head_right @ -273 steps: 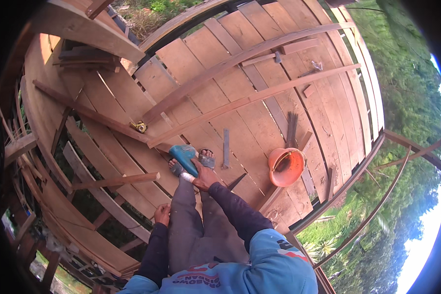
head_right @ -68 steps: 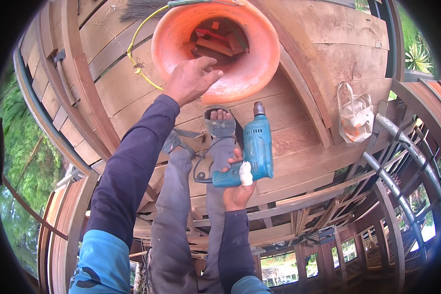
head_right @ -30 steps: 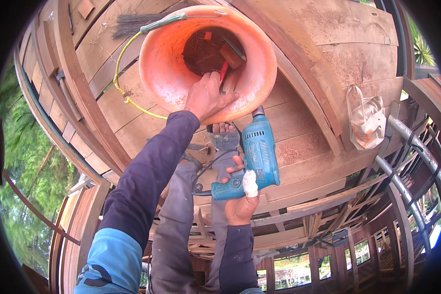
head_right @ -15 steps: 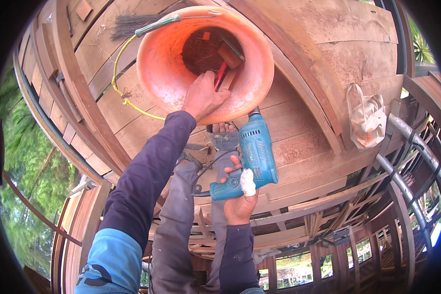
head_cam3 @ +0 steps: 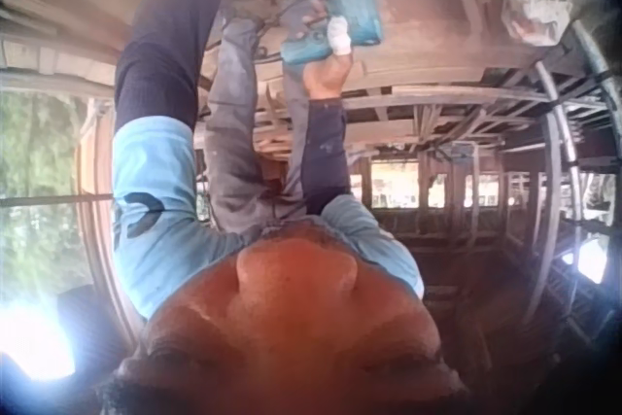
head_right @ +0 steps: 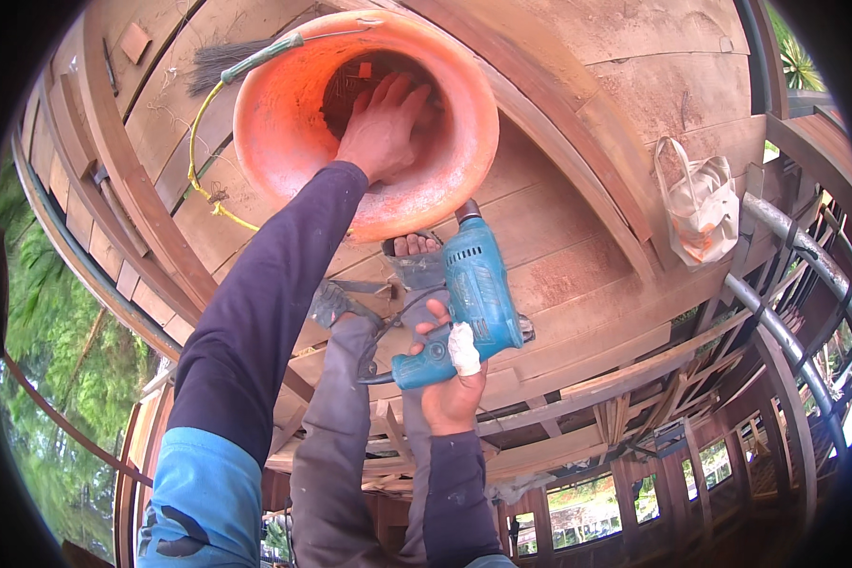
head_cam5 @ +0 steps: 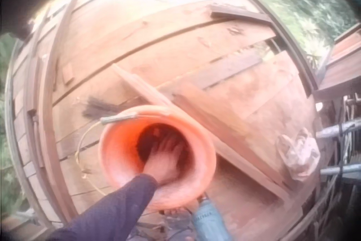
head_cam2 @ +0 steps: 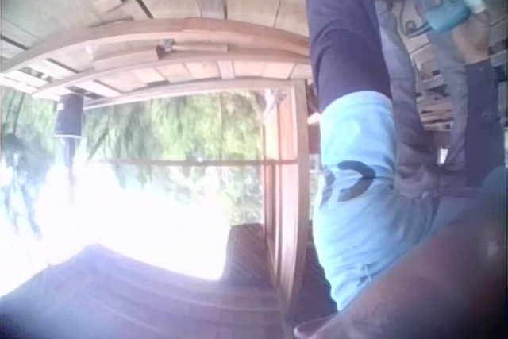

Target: The person measures and marks a curved wooden plank on a roof structure using a tape measure, pencil, and ruler. They then cut the plank with a hand saw and drill a hole into it using a power drill.

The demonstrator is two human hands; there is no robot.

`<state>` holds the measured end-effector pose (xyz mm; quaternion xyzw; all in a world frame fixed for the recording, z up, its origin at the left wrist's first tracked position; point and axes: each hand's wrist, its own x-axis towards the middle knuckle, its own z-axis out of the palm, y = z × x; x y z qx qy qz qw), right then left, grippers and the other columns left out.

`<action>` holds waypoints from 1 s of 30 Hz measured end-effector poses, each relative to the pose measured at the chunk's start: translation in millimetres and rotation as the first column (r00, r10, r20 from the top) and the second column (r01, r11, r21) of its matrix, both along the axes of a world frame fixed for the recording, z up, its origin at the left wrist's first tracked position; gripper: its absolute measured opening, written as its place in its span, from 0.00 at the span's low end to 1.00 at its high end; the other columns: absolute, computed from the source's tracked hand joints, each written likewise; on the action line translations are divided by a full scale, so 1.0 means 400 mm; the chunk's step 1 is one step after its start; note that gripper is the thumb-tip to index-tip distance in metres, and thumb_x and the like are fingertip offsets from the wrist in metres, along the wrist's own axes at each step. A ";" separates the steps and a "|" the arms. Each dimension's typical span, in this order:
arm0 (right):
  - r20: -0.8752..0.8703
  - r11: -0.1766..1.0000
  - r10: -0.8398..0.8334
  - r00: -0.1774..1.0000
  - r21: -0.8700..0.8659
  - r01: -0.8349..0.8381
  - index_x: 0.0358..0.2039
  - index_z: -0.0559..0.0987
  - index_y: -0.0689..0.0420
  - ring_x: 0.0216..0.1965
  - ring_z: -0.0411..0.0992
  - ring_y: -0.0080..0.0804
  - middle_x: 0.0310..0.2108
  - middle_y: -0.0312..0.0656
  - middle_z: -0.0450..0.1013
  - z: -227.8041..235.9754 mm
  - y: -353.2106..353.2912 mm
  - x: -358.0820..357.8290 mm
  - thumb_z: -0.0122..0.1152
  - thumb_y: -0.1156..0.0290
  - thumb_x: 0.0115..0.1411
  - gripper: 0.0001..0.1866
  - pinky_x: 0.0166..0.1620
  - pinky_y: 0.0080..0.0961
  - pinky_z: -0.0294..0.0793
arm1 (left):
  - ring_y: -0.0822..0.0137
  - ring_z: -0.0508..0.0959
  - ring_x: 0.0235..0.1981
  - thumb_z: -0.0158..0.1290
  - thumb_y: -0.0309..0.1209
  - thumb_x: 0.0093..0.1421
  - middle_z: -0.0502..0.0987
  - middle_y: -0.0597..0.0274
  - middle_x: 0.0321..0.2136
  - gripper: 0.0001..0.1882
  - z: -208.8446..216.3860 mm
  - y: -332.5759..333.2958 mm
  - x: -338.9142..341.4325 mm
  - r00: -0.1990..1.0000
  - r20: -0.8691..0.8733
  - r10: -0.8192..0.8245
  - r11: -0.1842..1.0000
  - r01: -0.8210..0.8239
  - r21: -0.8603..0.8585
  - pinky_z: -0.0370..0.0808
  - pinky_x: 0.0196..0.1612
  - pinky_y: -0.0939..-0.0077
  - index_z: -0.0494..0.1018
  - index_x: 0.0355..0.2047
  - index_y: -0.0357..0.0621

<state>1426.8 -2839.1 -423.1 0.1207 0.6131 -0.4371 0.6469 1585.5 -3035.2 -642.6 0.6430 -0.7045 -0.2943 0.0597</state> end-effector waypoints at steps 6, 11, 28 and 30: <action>-0.026 1.000 -0.009 1.000 0.004 0.009 0.67 0.65 0.56 0.47 0.75 0.33 0.58 0.50 0.73 0.001 0.003 0.004 0.56 0.55 0.71 0.30 0.43 0.35 0.79 | 0.57 0.64 0.68 0.61 0.36 0.49 0.72 0.59 0.59 0.27 0.038 -0.094 0.006 0.948 0.161 -0.275 0.944 0.235 0.230 0.67 0.57 0.42 0.75 0.52 0.56; -0.005 1.000 -0.023 1.000 -0.009 0.023 0.67 0.65 0.57 0.47 0.76 0.34 0.59 0.50 0.72 0.005 0.005 0.000 0.55 0.56 0.71 0.29 0.42 0.36 0.80 | 0.43 0.84 0.35 0.51 0.45 0.62 0.84 0.45 0.31 0.18 0.010 -0.029 0.076 0.972 0.116 -0.205 0.946 0.167 0.276 0.72 0.49 0.45 0.80 0.40 0.46; -0.014 1.000 -0.018 1.000 0.009 0.018 0.65 0.67 0.57 0.47 0.75 0.32 0.57 0.48 0.73 0.009 -0.006 0.007 0.55 0.55 0.72 0.27 0.42 0.34 0.79 | 0.37 0.77 0.54 0.63 0.59 0.52 0.73 0.27 0.52 0.49 0.041 0.071 0.065 0.980 -0.086 0.177 0.832 -0.103 0.545 0.73 0.59 0.54 0.64 0.62 0.31; -0.001 0.998 -0.054 0.999 0.013 0.054 0.66 0.66 0.55 0.47 0.76 0.33 0.58 0.49 0.72 -0.001 0.010 0.006 0.55 0.58 0.71 0.27 0.42 0.34 0.81 | 0.35 0.76 0.54 0.66 0.57 0.49 0.70 0.23 0.54 0.53 0.068 0.077 0.031 0.979 -0.090 0.182 0.834 -0.105 0.542 0.73 0.60 0.55 0.60 0.64 0.31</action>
